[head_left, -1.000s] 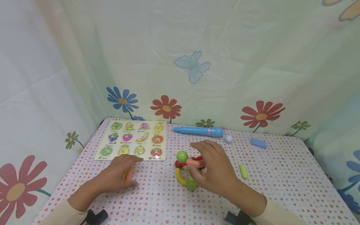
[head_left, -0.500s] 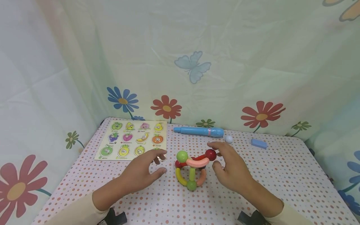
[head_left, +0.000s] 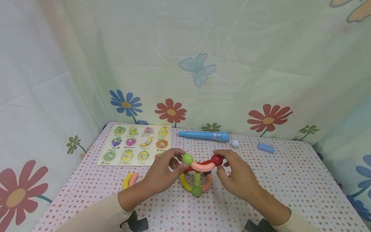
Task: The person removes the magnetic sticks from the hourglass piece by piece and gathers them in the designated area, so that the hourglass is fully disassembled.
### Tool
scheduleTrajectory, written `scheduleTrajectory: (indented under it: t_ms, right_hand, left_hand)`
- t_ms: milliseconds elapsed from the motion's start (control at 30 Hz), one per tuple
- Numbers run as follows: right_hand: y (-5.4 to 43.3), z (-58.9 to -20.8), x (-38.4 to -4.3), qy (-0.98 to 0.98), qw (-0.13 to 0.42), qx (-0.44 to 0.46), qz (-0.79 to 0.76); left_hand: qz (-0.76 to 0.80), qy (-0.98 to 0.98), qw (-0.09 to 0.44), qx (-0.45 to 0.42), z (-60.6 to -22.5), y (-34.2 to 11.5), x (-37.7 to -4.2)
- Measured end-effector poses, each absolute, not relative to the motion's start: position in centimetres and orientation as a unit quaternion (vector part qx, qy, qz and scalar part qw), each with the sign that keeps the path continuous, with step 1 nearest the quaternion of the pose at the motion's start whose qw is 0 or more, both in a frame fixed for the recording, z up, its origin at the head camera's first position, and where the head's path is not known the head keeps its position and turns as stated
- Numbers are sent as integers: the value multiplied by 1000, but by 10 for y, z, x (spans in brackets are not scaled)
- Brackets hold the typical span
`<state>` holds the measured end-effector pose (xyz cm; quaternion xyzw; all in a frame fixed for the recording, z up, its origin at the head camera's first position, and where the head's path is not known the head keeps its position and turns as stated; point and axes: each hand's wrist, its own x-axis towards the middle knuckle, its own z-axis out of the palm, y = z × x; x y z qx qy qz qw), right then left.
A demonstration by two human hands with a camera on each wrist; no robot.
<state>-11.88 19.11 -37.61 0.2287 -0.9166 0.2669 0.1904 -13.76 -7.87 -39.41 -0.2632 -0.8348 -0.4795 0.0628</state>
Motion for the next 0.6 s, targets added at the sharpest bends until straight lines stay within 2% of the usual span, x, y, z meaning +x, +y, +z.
scheduleTrajectory:
  t_ms: [500,600]
  right_hand:
    - [189,-384,-108,-902,211,264,268]
    - [184,-384,-105,-902,201,269,272]
  left_hand:
    - [-507,-837,67,-193,-386,-67,-154]
    - [-521,-831,44,-191,-385,-64,-155]
